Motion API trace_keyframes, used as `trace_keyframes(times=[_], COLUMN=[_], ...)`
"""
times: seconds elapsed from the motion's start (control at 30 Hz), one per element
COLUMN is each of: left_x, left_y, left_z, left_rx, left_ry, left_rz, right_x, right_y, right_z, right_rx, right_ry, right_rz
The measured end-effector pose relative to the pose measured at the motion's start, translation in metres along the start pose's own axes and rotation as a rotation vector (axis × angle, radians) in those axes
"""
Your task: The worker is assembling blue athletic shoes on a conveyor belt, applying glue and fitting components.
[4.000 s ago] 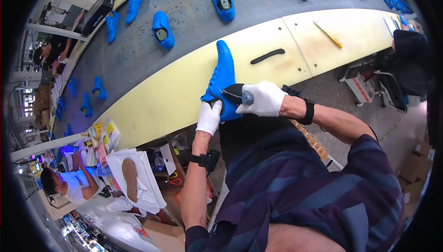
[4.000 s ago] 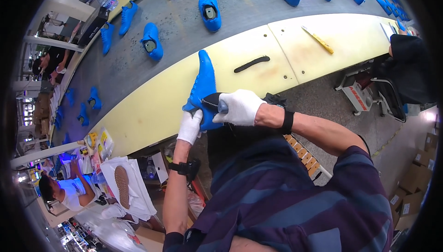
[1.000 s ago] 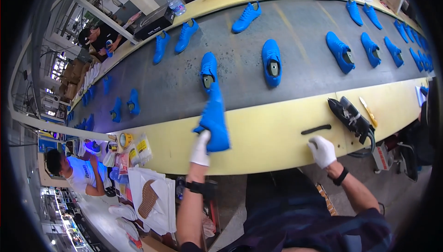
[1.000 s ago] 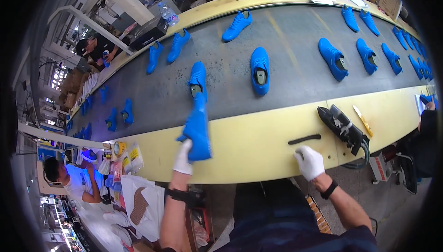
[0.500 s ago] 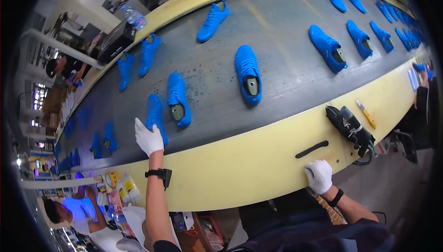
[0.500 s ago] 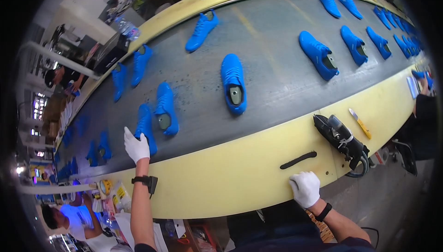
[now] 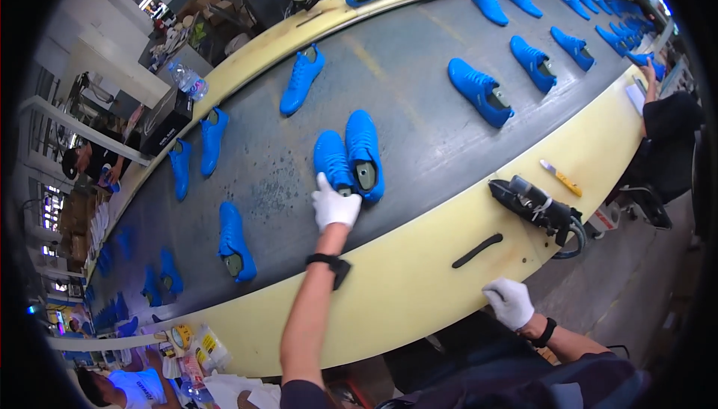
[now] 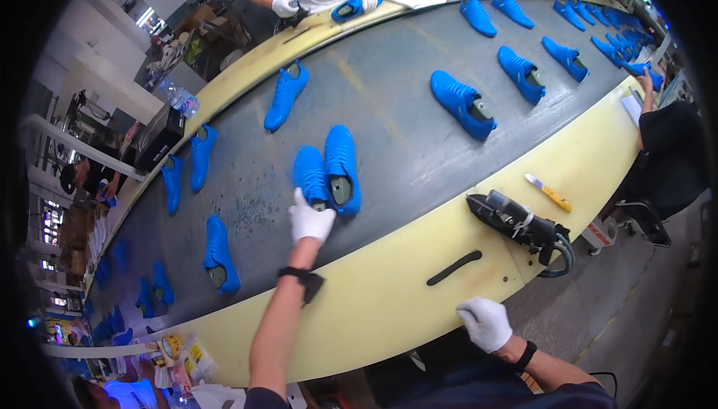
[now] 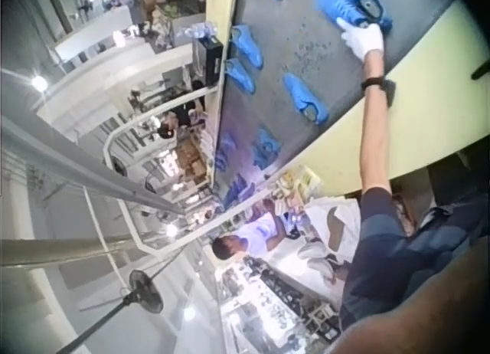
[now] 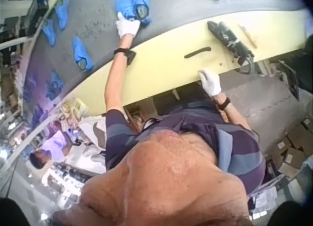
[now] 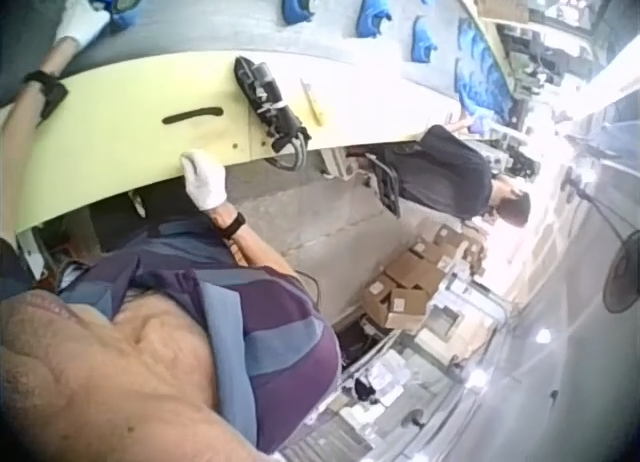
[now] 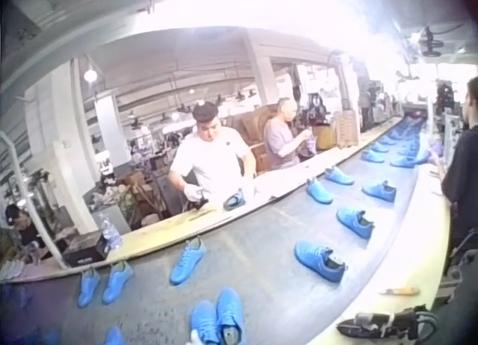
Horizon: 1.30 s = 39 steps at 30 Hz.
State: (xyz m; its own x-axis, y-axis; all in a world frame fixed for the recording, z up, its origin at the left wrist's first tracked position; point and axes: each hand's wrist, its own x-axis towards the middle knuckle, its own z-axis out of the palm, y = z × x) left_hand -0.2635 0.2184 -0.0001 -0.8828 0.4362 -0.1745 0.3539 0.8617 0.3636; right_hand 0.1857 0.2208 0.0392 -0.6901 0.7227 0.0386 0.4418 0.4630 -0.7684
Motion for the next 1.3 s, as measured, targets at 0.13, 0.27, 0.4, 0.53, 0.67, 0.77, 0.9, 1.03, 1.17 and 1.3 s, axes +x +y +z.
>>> trace_keyframes(times=[0.13, 0.27, 0.4, 0.53, 0.67, 0.77, 0.9, 1.03, 1.17, 1.3], left_x=[0.016, -0.03, -0.138, -0.226, -0.317, -0.348, -0.362, -0.359, -0.367, -0.379], left_y=[-0.001, -0.015, -0.051, -0.086, -0.088, -0.079, -0.071, -0.069, -0.086, -0.062], left_z=[0.024, -0.034, -0.075, -0.066, -0.01, 0.008, 0.01, 0.02, 0.034, 0.018], left_rx=[-0.309, -1.061, -1.356, -1.163, -0.382, -0.23, -0.213, -0.281, -0.313, -0.292], left_ry=[-0.044, -0.531, -0.616, -0.461, -0.023, 0.154, 0.231, 0.15, 0.146, 0.191], left_rz=[-0.063, -0.119, -0.169, 0.055, 0.137, 0.164, 0.168, 0.222, 0.306, 0.205], right_x=[-0.005, -0.022, -0.039, -0.051, -0.055, -0.036, -0.002, 0.03, 0.051, 0.052], right_y=[-0.019, -0.011, -0.006, -0.022, -0.033, -0.054, -0.101, -0.136, -0.157, -0.167], right_z=[-0.014, -0.029, -0.019, -0.004, 0.011, 0.017, 0.028, 0.052, 0.07, 0.082], right_rx=[0.035, 0.096, 0.151, 0.165, 0.135, 0.046, -0.087, -0.439, -0.733, -0.785], right_ry=[-0.115, -0.048, -0.067, -0.237, -0.349, -0.385, -0.356, -0.565, -0.84, -0.864], right_rz=[-0.077, 0.002, 0.04, -0.123, -0.274, -0.456, -0.567, -0.654, -0.809, -0.989])
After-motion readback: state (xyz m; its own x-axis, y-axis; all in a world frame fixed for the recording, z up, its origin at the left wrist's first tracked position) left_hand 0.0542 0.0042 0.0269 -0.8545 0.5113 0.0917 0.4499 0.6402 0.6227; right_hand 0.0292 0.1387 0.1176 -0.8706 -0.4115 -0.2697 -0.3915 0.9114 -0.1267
